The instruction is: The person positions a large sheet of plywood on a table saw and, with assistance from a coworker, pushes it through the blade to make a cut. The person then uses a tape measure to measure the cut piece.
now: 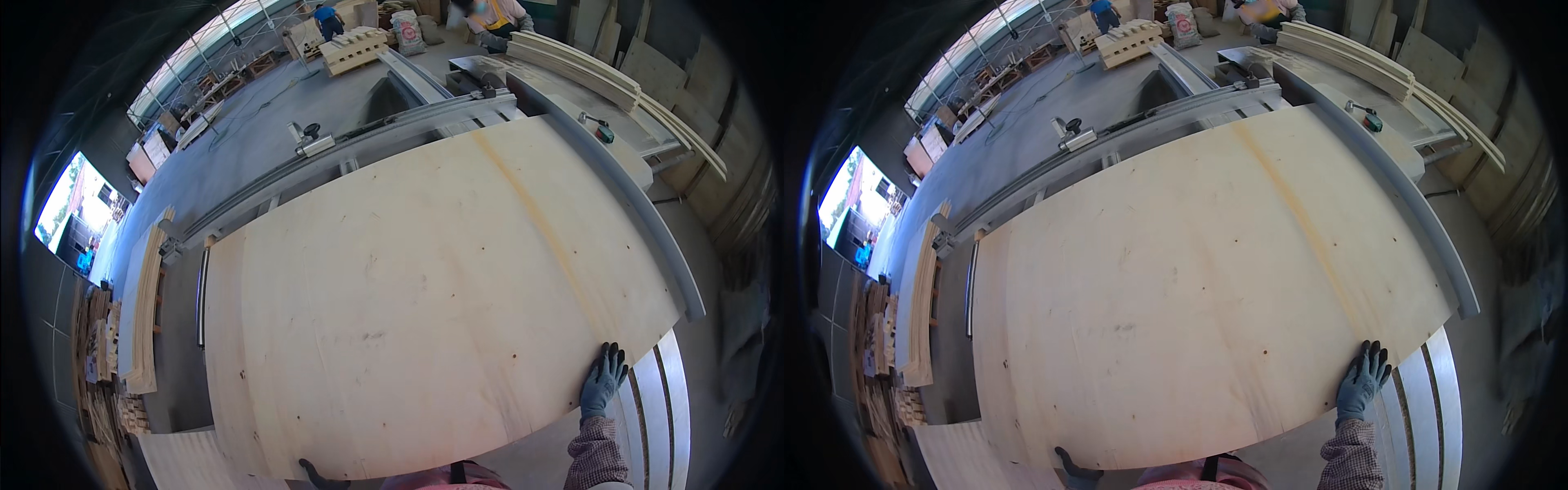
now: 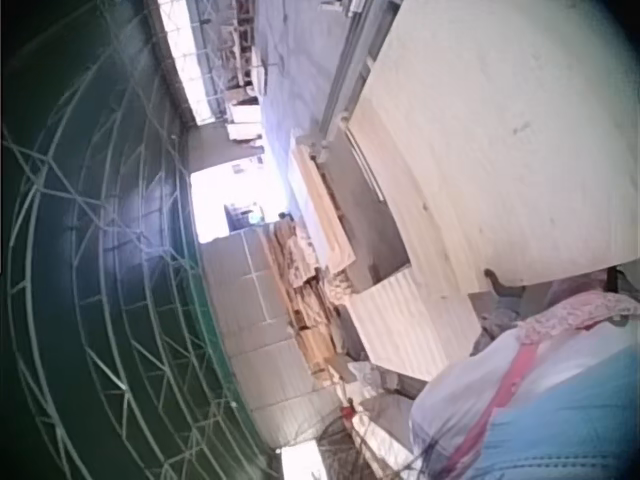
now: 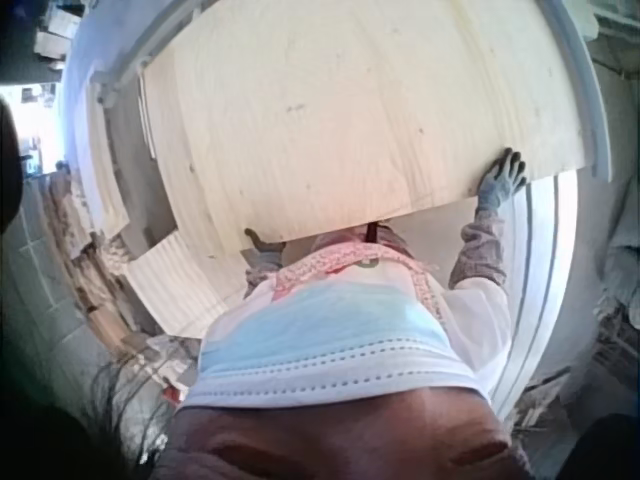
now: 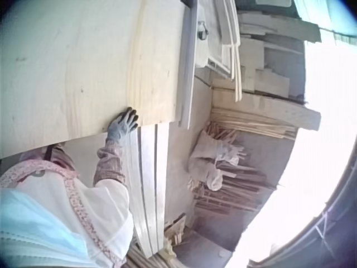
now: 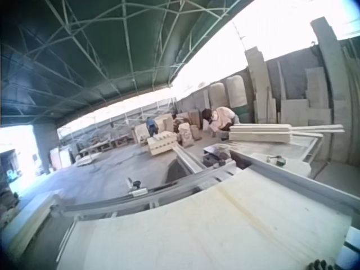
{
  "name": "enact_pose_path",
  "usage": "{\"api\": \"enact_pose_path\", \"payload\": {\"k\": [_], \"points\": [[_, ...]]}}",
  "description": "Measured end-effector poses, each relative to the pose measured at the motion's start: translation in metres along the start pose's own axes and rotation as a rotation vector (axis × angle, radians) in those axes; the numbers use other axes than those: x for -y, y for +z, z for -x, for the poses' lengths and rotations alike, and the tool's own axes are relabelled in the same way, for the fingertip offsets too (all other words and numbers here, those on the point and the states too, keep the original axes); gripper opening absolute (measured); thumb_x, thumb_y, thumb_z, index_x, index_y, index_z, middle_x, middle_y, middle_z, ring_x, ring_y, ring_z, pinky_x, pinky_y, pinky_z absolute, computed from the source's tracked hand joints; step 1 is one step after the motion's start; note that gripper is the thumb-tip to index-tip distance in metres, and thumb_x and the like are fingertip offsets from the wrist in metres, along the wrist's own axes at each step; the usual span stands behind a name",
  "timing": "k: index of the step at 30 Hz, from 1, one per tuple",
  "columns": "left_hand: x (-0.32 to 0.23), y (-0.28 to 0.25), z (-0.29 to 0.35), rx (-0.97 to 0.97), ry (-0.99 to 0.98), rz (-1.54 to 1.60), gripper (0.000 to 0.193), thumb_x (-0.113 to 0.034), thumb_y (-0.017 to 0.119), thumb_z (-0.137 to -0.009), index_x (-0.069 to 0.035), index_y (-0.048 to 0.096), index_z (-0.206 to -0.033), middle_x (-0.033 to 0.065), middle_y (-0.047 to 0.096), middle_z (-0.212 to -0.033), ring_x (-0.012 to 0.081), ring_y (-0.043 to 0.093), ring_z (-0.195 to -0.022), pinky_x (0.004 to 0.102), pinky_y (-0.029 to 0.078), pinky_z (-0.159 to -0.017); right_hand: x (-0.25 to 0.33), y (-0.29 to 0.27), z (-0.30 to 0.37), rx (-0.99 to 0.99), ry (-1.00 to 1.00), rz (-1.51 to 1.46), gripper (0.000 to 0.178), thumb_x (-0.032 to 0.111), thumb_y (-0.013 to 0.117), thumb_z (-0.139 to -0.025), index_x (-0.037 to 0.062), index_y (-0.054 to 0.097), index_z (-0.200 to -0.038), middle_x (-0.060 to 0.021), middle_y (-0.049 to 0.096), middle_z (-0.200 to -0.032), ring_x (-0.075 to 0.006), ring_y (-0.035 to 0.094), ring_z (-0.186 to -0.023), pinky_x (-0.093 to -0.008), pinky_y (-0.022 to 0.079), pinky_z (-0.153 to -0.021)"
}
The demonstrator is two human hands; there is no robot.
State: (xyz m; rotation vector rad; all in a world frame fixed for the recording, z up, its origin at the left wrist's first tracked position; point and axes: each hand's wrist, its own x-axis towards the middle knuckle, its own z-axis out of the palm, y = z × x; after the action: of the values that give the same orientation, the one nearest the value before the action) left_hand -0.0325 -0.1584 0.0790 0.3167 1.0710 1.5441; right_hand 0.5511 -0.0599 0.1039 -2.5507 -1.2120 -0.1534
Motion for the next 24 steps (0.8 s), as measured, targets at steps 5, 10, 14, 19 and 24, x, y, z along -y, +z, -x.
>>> {"api": "enact_pose_path", "payload": {"k": [5,10,14,19,24], "points": [[0.002,-0.009,-0.001,-0.074,0.034,-0.014,0.082,-0.071,0.038,-0.079,-0.015,0.027,-0.137,0.0084,0.033,-0.139,0.0328,0.035,-0.122,0.0506,0.032,-0.099,-0.002,0.005,-0.007,-0.041,-0.011,-0.056,0.044,0.013,0.047,-0.086,0.0173,0.046,-0.13,-0.0043,0.036,-0.141,-0.0242,0.026,-0.133,-0.043,0.012,-0.109],[0.007,0.003,-0.007,-0.152,-0.035,0.123,0.081,-0.072,0.041,-0.076,-0.017,0.033,-0.135,0.0078,0.038,-0.135,0.0325,0.038,-0.12,0.0542,0.034,-0.096,0.002,0.002,-0.007,-0.028,-0.005,-0.06,0.048,0.016,0.052,-0.082,0.0198,0.045,-0.13,-0.0009,0.039,-0.139,-0.0237,0.026,-0.133,-0.0436,0.01,-0.109],[0.002,-0.001,-0.005,-0.298,-0.095,0.164,0.081,-0.074,0.043,-0.073,-0.018,0.038,-0.132,0.0068,0.043,-0.132,0.0321,0.041,-0.118,0.0557,0.034,-0.096,0.002,0.002,-0.004,-0.017,-0.014,-0.097,0.049,0.017,0.052,-0.081,0.0199,0.046,-0.129,-0.0004,0.039,-0.139,-0.0244,0.026,-0.133,-0.0441,0.01,-0.109],[0.007,-0.02,-0.026,-0.359,-0.015,0.086,0.081,-0.074,0.045,-0.072,-0.018,0.041,-0.13,0.0065,0.045,-0.131,0.0321,0.041,-0.118,0.0555,0.034,-0.096,0.007,-0.008,-0.004,0.003,-0.008,-0.077,0.042,0.024,0.048,-0.086,0.0191,0.048,-0.128,-0.002,0.038,-0.139,-0.0253,0.027,-0.132,-0.0467,0.008,-0.109],[0.008,0.011,-0.018,-0.515,0.07,0.046,0.082,-0.071,0.04,-0.077,-0.013,0.034,-0.135,0.0102,0.038,-0.135,0.0324,0.037,-0.121,0.0514,0.03,-0.1,0.007,-0.008,-0.003,-0.004,0.004,-0.082,0.043,0.027,0.047,-0.086,0.021,0.047,-0.129,-0.0008,0.038,-0.139,-0.0241,0.025,-0.133,-0.0484,0.007,-0.109]]}}
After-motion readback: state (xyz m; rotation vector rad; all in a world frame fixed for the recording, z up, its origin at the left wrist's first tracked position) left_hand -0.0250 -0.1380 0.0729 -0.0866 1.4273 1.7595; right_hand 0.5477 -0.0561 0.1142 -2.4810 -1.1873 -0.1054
